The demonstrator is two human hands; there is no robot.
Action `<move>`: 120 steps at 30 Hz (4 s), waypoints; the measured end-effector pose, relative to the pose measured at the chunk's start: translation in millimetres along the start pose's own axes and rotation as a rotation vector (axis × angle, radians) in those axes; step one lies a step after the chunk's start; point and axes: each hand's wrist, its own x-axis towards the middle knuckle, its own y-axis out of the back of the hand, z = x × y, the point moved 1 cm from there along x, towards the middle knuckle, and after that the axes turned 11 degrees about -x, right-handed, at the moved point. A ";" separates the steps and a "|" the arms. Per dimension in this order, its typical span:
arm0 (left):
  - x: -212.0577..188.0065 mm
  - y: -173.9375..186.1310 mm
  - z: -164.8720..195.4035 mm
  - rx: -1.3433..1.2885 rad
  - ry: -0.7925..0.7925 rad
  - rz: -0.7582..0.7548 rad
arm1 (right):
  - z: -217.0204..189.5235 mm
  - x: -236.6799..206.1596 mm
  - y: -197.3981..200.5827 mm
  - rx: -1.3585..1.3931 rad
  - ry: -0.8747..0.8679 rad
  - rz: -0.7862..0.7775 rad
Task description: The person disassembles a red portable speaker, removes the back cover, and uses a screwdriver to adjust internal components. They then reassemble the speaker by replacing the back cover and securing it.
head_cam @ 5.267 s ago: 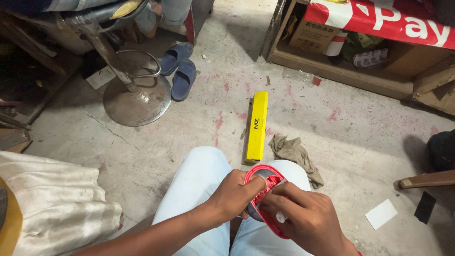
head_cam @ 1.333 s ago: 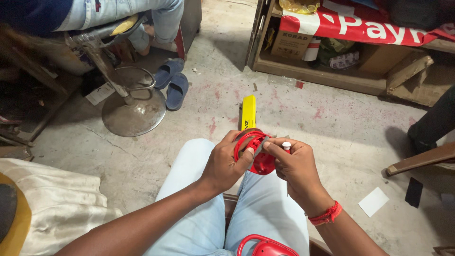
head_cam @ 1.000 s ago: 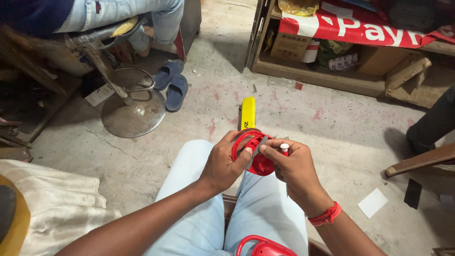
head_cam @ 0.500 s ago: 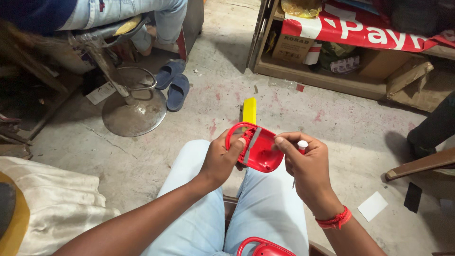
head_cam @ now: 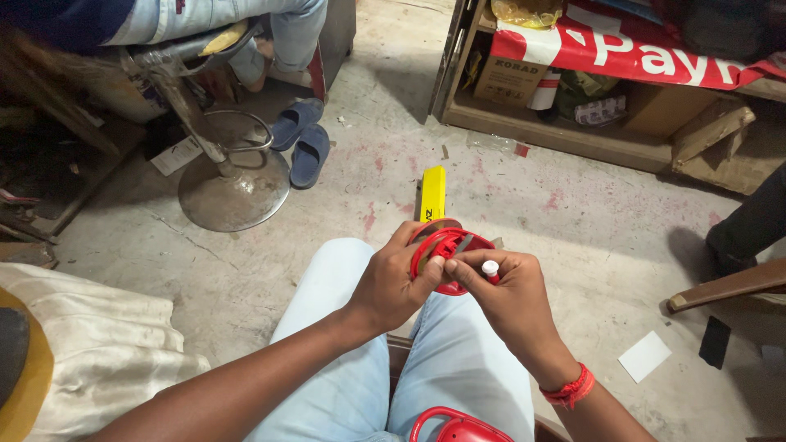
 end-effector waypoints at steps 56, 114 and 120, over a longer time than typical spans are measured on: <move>8.9 5.8 -11.0 -0.344 0.497 -0.021 | -2.6 0.1 8.8 0.439 -0.304 -0.324; 18.7 20.6 -53.3 -0.638 0.616 0.447 | 14.4 -0.7 14.9 0.165 -0.171 -0.535; 19.9 23.6 -50.3 -0.652 0.654 0.445 | -8.7 -22.1 -1.3 -0.548 0.152 -0.853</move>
